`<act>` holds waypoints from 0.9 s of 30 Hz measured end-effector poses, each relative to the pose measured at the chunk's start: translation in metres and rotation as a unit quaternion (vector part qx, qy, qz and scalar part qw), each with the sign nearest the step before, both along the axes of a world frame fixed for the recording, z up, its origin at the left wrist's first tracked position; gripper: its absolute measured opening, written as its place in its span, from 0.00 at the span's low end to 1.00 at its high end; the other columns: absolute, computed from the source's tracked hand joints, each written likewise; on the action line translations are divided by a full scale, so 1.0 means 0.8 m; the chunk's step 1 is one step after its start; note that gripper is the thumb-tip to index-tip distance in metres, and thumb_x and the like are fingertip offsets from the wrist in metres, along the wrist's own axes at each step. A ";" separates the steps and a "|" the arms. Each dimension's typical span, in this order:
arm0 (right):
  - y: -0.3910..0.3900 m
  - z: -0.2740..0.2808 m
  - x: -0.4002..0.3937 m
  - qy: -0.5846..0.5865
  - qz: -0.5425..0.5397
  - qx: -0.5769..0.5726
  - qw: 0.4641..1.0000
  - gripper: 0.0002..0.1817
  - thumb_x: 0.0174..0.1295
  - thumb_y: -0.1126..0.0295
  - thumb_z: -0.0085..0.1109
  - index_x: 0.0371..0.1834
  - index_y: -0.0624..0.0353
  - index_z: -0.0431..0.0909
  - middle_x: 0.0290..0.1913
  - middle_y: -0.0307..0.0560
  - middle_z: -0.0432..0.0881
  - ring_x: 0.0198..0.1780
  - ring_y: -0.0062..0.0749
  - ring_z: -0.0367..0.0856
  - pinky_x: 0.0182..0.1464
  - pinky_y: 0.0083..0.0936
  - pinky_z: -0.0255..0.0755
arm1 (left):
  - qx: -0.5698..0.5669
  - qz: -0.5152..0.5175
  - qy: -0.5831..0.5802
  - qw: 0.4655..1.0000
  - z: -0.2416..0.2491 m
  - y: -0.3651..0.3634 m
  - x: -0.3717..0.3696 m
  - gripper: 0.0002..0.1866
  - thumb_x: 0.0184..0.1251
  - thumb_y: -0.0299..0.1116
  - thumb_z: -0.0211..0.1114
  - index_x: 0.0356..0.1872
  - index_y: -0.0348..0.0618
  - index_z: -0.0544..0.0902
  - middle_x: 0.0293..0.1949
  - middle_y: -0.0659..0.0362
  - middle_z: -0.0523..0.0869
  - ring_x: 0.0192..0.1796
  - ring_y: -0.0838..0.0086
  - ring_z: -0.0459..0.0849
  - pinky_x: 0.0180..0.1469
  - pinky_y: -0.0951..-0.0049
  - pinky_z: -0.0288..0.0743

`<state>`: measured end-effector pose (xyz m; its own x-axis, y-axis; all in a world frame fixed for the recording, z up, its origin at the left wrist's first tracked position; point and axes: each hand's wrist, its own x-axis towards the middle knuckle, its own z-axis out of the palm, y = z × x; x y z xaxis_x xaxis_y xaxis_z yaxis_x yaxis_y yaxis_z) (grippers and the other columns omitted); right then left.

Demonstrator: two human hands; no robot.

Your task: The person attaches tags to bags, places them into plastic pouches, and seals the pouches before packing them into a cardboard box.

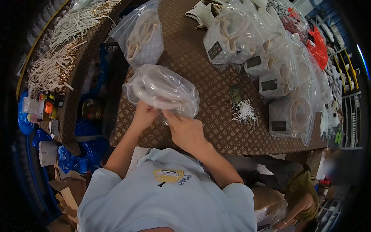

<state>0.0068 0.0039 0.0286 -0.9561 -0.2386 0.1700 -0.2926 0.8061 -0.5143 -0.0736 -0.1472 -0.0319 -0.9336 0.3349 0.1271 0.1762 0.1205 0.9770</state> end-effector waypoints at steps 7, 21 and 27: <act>0.026 0.001 -0.039 0.071 0.054 -0.094 0.992 0.16 0.56 0.72 0.59 0.50 0.52 0.79 0.36 0.47 0.83 0.35 0.43 0.82 0.34 0.30 0.76 | 0.033 -0.006 -0.001 0.999 0.017 0.000 0.034 0.06 0.63 0.27 0.59 0.36 0.34 0.80 0.28 0.56 0.83 0.30 0.78 0.80 0.34 0.76 0.73; 0.032 0.006 -0.051 0.000 0.043 -0.226 0.973 0.05 0.52 0.76 0.63 0.32 0.61 0.79 0.29 0.47 0.79 0.28 0.35 0.80 0.29 0.25 0.71 | 0.025 -0.072 -0.261 0.962 0.016 0.015 0.100 0.09 0.59 0.34 0.67 0.34 0.38 0.83 0.26 0.57 0.85 0.24 0.78 0.82 0.26 0.79 0.73; 0.033 0.003 -0.046 -0.007 0.032 -0.220 0.975 0.05 0.53 0.74 0.63 0.32 0.60 0.79 0.29 0.46 0.79 0.27 0.37 0.79 0.28 0.26 0.71 | 0.080 -0.031 -0.345 0.935 0.012 0.039 0.093 0.13 0.65 0.37 0.62 0.33 0.35 0.81 0.23 0.57 0.84 0.25 0.79 0.82 0.25 0.79 0.73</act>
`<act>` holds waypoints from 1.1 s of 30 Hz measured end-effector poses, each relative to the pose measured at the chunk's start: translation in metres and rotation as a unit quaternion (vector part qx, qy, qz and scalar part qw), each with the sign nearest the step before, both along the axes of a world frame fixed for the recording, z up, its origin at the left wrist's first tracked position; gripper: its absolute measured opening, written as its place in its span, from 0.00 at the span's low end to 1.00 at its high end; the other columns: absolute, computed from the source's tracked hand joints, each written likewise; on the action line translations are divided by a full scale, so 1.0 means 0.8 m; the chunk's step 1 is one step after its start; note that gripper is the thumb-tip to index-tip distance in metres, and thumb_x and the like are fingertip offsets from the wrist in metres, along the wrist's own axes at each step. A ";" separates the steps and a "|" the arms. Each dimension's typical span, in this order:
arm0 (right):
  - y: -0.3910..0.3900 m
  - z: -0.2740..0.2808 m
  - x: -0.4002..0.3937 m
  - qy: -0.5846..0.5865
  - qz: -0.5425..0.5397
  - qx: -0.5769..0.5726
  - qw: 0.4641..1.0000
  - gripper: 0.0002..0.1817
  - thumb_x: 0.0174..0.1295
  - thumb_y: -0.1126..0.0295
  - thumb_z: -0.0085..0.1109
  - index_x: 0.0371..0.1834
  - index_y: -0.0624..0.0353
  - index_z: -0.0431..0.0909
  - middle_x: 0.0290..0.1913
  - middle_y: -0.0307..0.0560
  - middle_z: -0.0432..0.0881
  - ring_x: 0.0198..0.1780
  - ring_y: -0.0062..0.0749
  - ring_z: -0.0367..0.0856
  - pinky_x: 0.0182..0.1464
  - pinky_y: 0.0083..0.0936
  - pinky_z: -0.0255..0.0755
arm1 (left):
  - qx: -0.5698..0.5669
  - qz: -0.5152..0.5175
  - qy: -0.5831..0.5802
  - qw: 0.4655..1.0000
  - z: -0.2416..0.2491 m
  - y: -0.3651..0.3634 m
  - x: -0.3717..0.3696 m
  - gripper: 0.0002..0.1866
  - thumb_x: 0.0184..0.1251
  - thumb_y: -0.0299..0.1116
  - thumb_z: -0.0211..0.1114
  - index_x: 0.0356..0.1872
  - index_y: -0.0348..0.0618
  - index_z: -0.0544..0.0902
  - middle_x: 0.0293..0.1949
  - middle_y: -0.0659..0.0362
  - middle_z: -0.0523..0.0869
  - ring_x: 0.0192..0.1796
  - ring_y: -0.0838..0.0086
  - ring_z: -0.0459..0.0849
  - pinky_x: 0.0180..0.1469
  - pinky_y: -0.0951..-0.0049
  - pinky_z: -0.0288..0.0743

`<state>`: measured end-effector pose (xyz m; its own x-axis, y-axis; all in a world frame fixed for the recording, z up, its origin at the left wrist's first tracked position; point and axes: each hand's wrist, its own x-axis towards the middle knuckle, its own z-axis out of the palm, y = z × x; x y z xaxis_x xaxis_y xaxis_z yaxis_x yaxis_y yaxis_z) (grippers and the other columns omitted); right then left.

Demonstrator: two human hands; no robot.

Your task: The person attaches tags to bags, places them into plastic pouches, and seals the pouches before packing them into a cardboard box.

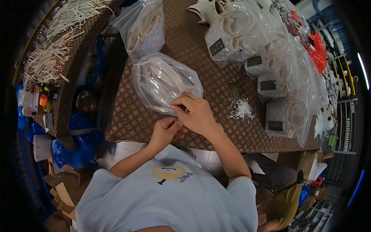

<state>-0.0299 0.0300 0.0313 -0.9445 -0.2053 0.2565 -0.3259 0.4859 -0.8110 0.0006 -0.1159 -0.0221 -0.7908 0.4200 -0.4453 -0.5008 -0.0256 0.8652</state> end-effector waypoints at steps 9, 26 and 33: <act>0.013 0.016 0.010 0.084 0.105 0.153 0.979 0.07 0.45 0.75 0.65 0.28 0.55 0.79 0.30 0.40 0.81 0.36 0.36 0.78 0.38 0.28 0.73 | -0.203 -0.067 0.356 0.910 0.031 -0.041 -0.013 0.10 0.60 0.38 0.64 0.34 0.41 0.83 0.21 0.54 0.82 0.21 0.64 0.81 0.26 0.69 0.73; 0.009 0.027 0.007 0.074 0.117 0.172 0.975 0.05 0.47 0.72 0.63 0.28 0.54 0.78 0.30 0.39 0.80 0.36 0.35 0.79 0.35 0.27 0.73 | -0.245 -0.046 0.465 0.850 0.049 -0.049 -0.026 0.07 0.55 0.37 0.67 0.30 0.47 0.85 0.20 0.55 0.81 0.24 0.59 0.81 0.27 0.65 0.74; -0.001 0.029 0.022 0.139 0.113 0.266 0.947 0.08 0.45 0.73 0.62 0.31 0.56 0.78 0.35 0.36 0.80 0.40 0.33 0.78 0.37 0.27 0.74 | -0.245 -0.078 0.479 0.839 0.050 -0.055 -0.033 0.06 0.54 0.34 0.66 0.30 0.47 0.84 0.22 0.54 0.82 0.25 0.58 0.81 0.27 0.64 0.75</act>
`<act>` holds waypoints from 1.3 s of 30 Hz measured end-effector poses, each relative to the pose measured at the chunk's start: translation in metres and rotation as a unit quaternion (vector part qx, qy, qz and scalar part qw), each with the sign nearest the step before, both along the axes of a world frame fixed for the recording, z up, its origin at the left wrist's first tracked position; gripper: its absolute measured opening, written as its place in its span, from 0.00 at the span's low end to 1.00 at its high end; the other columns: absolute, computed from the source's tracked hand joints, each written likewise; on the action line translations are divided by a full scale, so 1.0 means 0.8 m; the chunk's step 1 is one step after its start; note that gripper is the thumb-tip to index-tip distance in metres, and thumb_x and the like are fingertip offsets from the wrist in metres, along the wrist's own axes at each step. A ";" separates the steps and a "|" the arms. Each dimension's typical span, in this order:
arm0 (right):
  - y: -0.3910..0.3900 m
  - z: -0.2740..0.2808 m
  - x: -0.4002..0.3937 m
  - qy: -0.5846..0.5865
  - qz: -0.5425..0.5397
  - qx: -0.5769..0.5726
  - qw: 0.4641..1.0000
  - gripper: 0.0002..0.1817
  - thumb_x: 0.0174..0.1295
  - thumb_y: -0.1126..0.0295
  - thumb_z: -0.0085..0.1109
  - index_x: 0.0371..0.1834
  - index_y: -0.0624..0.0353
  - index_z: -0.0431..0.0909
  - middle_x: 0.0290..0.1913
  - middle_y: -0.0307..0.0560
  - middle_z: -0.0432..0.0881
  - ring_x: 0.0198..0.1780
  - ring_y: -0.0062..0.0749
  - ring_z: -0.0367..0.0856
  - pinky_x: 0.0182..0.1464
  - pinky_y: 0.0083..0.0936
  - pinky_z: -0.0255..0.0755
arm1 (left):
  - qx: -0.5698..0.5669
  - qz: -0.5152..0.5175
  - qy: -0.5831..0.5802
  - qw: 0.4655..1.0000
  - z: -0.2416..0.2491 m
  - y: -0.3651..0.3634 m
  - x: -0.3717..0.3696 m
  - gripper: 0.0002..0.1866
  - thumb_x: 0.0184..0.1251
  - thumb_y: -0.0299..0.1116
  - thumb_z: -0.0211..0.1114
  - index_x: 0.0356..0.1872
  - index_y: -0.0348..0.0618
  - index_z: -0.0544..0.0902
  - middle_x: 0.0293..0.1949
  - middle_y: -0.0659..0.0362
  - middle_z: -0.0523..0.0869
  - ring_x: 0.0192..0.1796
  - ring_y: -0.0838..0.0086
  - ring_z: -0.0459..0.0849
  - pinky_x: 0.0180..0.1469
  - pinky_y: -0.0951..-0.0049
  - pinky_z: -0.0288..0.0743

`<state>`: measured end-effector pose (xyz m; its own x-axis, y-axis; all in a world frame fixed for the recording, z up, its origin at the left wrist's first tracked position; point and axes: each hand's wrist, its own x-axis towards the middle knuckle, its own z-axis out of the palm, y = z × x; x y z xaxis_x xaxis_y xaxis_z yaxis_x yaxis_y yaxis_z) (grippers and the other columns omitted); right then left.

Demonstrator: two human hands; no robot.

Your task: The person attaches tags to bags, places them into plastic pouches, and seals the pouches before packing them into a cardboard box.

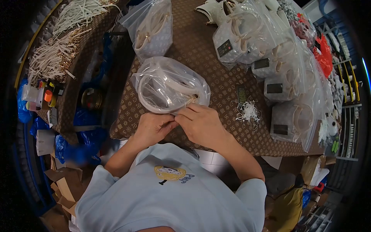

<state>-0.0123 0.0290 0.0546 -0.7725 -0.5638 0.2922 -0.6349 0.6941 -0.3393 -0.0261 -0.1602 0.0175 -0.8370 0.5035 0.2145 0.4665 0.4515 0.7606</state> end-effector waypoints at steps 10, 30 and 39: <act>0.017 0.002 0.005 -0.037 0.059 0.025 0.997 0.21 0.45 0.75 0.61 0.47 0.55 0.79 0.48 0.40 0.78 0.53 0.35 0.73 0.50 0.31 0.72 | 0.096 -0.041 -0.125 0.987 -0.015 -0.007 -0.004 0.07 0.57 0.35 0.65 0.34 0.46 0.84 0.23 0.55 0.82 0.27 0.61 0.82 0.29 0.68 0.74; 0.017 -0.050 -0.027 -0.213 -0.197 -0.621 0.728 0.06 0.63 0.76 0.55 0.38 0.66 0.70 0.36 0.44 0.78 0.36 0.22 0.80 0.36 0.19 0.78 | -0.282 -0.069 0.103 0.951 0.052 -0.046 -0.055 0.18 0.48 0.36 0.67 0.41 0.39 0.80 0.36 0.53 0.81 0.32 0.58 0.83 0.32 0.63 0.77; 0.009 -0.009 -0.022 0.060 -0.110 -0.131 0.983 0.09 0.44 0.76 0.64 0.30 0.54 0.79 0.30 0.41 0.79 0.30 0.38 0.77 0.31 0.27 0.73 | -0.235 -0.155 0.205 0.937 0.097 -0.050 -0.038 0.05 0.54 0.31 0.61 0.30 0.43 0.79 0.33 0.57 0.75 0.25 0.66 0.81 0.22 0.70 0.74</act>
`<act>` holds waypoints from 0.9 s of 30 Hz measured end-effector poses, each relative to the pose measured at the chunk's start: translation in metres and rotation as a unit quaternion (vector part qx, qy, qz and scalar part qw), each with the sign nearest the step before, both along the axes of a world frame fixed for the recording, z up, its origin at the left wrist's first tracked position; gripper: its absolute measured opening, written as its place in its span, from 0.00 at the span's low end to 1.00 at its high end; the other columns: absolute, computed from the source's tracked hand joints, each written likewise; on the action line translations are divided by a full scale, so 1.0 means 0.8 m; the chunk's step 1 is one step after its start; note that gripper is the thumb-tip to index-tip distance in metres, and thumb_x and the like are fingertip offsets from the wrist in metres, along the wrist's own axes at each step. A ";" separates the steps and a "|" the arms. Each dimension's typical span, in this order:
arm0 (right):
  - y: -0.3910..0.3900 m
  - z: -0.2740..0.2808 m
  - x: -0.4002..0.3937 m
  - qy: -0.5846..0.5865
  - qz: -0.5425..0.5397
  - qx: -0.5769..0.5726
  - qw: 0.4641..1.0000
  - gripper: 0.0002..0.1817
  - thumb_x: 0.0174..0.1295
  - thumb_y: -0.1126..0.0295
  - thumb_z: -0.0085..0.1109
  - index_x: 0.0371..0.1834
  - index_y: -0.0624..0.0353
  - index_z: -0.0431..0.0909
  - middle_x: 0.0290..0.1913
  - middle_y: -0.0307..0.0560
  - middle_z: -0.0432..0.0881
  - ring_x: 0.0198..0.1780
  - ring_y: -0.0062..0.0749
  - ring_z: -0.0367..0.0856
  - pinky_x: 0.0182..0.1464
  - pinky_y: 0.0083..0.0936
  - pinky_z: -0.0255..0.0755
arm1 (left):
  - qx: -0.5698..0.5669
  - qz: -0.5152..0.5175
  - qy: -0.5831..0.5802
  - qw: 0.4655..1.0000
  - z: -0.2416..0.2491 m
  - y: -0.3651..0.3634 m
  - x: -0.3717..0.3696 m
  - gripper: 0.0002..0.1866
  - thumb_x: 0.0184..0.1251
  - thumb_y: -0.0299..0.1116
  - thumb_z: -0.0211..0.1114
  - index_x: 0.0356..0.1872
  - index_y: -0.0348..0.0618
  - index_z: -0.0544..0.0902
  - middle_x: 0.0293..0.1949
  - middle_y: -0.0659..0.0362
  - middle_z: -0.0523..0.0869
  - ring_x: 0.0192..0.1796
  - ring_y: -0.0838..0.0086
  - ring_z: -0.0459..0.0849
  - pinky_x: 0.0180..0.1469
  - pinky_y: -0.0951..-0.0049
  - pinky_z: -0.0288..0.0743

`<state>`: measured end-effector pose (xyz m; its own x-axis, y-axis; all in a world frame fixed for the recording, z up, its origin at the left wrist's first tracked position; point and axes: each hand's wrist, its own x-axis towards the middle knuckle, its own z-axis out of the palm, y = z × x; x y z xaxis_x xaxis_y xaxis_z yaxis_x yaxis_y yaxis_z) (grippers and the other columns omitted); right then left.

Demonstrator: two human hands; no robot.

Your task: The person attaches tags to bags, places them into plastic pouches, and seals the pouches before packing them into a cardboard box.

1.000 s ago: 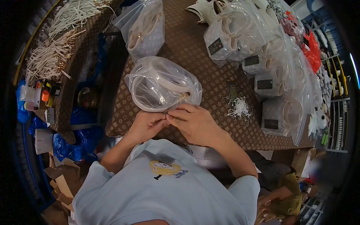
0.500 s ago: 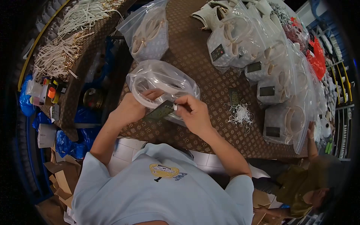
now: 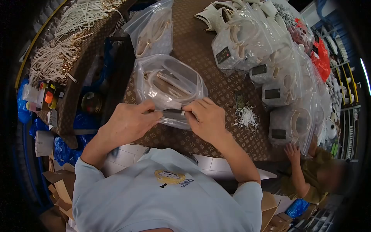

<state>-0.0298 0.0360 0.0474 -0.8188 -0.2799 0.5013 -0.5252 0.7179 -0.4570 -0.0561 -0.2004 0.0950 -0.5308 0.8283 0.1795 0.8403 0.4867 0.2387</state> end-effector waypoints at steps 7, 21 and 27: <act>0.020 0.049 -0.005 -0.111 0.042 0.172 0.978 0.13 0.48 0.61 0.66 0.35 0.55 0.82 0.46 0.41 0.77 0.49 0.38 0.74 0.43 0.30 0.72 | 0.164 -0.013 0.020 0.986 0.008 0.002 -0.023 0.06 0.55 0.35 0.66 0.30 0.46 0.80 0.32 0.61 0.77 0.23 0.67 0.80 0.22 0.70 0.73; 0.077 0.070 0.026 -0.118 -0.116 -0.253 0.953 0.13 0.51 0.73 0.67 0.40 0.60 0.78 0.50 0.48 0.77 0.55 0.35 0.74 0.54 0.29 0.69 | 0.072 -0.043 0.154 0.984 0.055 -0.020 -0.184 0.21 0.47 0.34 0.70 0.47 0.46 0.82 0.60 0.58 0.71 0.43 0.63 0.82 0.48 0.66 0.76; 0.093 0.027 0.025 -0.177 -0.114 -0.317 0.925 0.10 0.57 0.74 0.63 0.42 0.63 0.80 0.34 0.41 0.82 0.35 0.19 0.77 0.39 0.17 0.71 | 0.053 0.043 -0.229 0.971 0.054 -0.018 -0.216 0.15 0.47 0.30 0.67 0.40 0.40 0.83 0.45 0.56 0.81 0.46 0.64 0.80 0.52 0.67 0.72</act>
<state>-0.0102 0.1105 0.0690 -0.9644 0.1781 0.1954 -0.1307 0.3212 -0.9380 -0.2293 -0.2146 0.1385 -0.6413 0.7673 -0.0094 0.5922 0.5026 0.6299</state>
